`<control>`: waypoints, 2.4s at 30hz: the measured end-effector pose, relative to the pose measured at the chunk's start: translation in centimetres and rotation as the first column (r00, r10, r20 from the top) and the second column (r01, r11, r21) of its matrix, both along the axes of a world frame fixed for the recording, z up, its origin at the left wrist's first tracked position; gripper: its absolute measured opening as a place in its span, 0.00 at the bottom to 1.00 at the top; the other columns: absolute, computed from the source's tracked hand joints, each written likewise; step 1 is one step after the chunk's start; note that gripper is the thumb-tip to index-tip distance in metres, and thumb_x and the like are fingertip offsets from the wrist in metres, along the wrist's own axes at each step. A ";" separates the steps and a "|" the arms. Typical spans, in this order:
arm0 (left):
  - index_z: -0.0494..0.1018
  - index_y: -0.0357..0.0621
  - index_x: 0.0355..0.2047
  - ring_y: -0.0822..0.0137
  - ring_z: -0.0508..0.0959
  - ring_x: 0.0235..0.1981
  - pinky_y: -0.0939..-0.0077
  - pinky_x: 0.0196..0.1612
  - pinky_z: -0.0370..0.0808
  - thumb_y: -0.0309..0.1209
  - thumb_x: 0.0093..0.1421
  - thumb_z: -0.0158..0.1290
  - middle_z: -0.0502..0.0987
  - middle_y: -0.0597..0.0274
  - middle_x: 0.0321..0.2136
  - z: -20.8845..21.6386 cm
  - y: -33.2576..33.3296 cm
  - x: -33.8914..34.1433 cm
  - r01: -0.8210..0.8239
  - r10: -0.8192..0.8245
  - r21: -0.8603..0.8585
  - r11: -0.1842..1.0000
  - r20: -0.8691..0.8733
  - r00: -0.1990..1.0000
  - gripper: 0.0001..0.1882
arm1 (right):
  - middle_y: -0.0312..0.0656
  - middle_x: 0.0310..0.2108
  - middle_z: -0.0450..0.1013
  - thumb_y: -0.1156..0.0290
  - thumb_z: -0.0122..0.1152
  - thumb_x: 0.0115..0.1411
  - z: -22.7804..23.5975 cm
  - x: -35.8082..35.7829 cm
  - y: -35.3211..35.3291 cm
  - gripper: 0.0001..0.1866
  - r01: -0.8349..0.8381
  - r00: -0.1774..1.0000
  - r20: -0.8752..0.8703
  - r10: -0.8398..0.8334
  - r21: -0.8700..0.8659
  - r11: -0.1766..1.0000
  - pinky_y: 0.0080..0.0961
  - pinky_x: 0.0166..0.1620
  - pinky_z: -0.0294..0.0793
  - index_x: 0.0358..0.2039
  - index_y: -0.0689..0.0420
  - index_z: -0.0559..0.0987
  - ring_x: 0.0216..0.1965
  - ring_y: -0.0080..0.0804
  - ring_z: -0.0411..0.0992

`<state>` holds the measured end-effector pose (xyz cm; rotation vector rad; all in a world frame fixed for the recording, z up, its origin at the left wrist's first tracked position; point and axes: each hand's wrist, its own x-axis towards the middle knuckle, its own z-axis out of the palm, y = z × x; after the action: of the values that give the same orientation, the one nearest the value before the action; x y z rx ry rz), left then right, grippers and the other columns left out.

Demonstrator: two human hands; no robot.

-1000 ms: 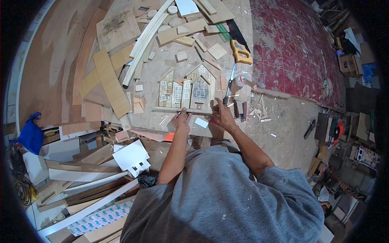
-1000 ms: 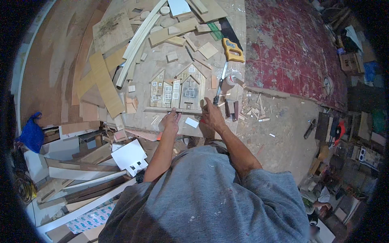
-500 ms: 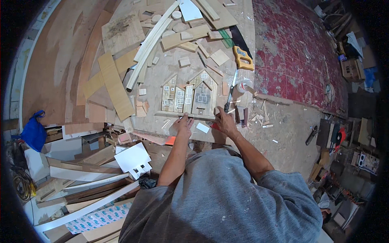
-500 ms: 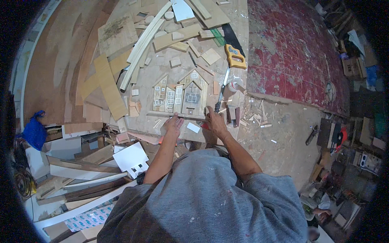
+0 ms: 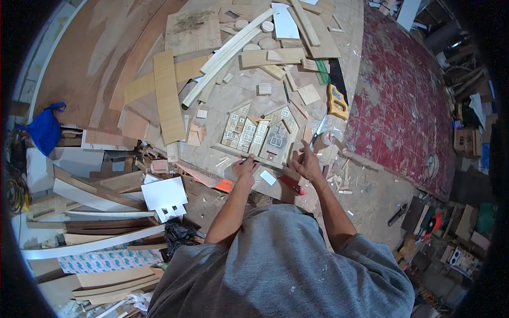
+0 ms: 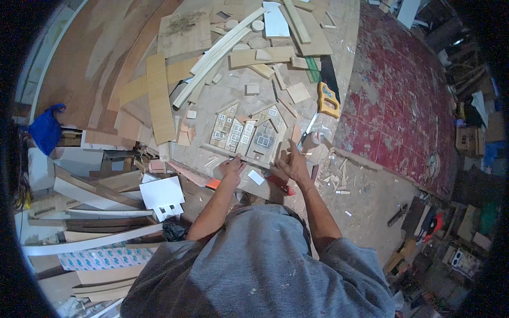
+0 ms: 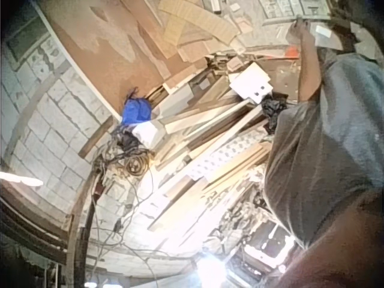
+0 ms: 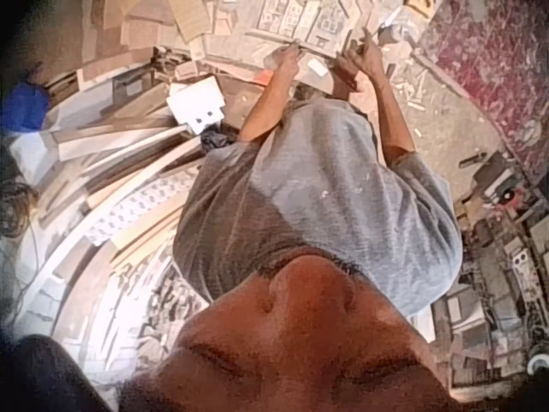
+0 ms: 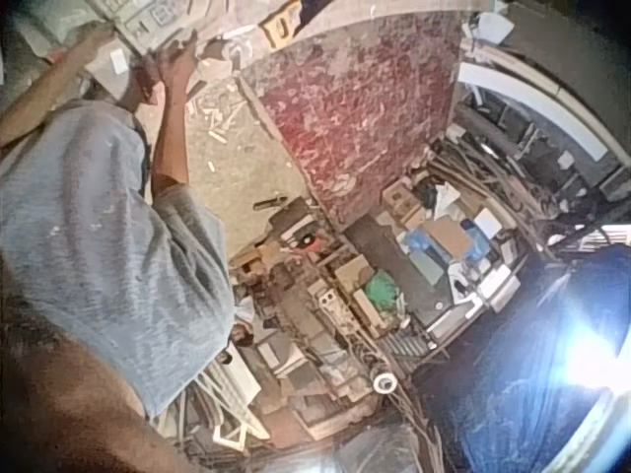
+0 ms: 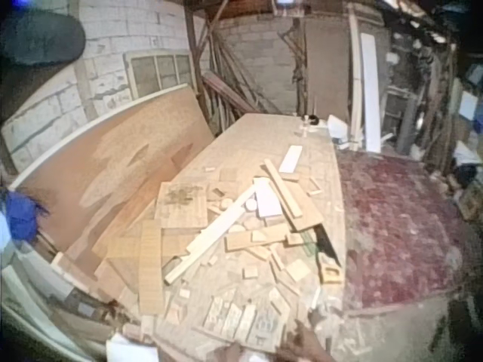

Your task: Applying glue and attaching small wooden pieces to assemble a model house.

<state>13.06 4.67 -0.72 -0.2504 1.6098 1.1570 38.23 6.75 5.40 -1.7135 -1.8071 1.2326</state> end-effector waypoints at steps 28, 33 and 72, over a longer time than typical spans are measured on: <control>0.67 0.32 0.35 0.60 0.80 0.25 0.66 0.28 0.87 0.22 0.52 0.66 0.77 0.52 0.29 3.1 0.7 1.9 -0.075 0.072 -0.039 0.996 -0.091 0.993 0.17 | 0.55 0.42 0.75 0.69 0.64 0.55 -0.8 -1.5 -0.5 0.31 0.056 0.995 -0.089 -0.041 0.163 0.985 0.41 0.47 0.75 0.58 0.65 0.68 0.43 0.52 0.75; 0.67 0.32 0.36 0.59 0.80 0.26 0.66 0.28 0.87 0.22 0.52 0.66 0.76 0.51 0.29 2.5 1.1 1.5 -0.028 0.026 -0.043 0.999 -0.056 0.998 0.18 | 0.55 0.42 0.75 0.68 0.67 0.53 -1.0 -1.4 -2.9 0.33 0.106 0.983 -0.163 -0.088 0.109 0.988 0.39 0.49 0.74 0.58 0.64 0.68 0.43 0.51 0.75; 0.67 0.35 0.37 0.60 0.79 0.25 0.64 0.30 0.86 0.21 0.51 0.66 0.75 0.53 0.28 3.2 0.6 1.2 -0.042 0.040 -0.038 0.998 -0.054 0.998 0.19 | 0.42 0.39 0.74 0.72 0.69 0.52 -3.5 -4.5 -5.3 0.35 -0.056 0.951 0.303 -0.067 0.379 0.924 0.43 0.48 0.68 0.60 0.57 0.66 0.41 0.42 0.74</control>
<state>14.30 5.30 2.51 -0.2816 1.6820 1.1729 33.71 1.44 1.86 -1.7455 -2.0504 0.5652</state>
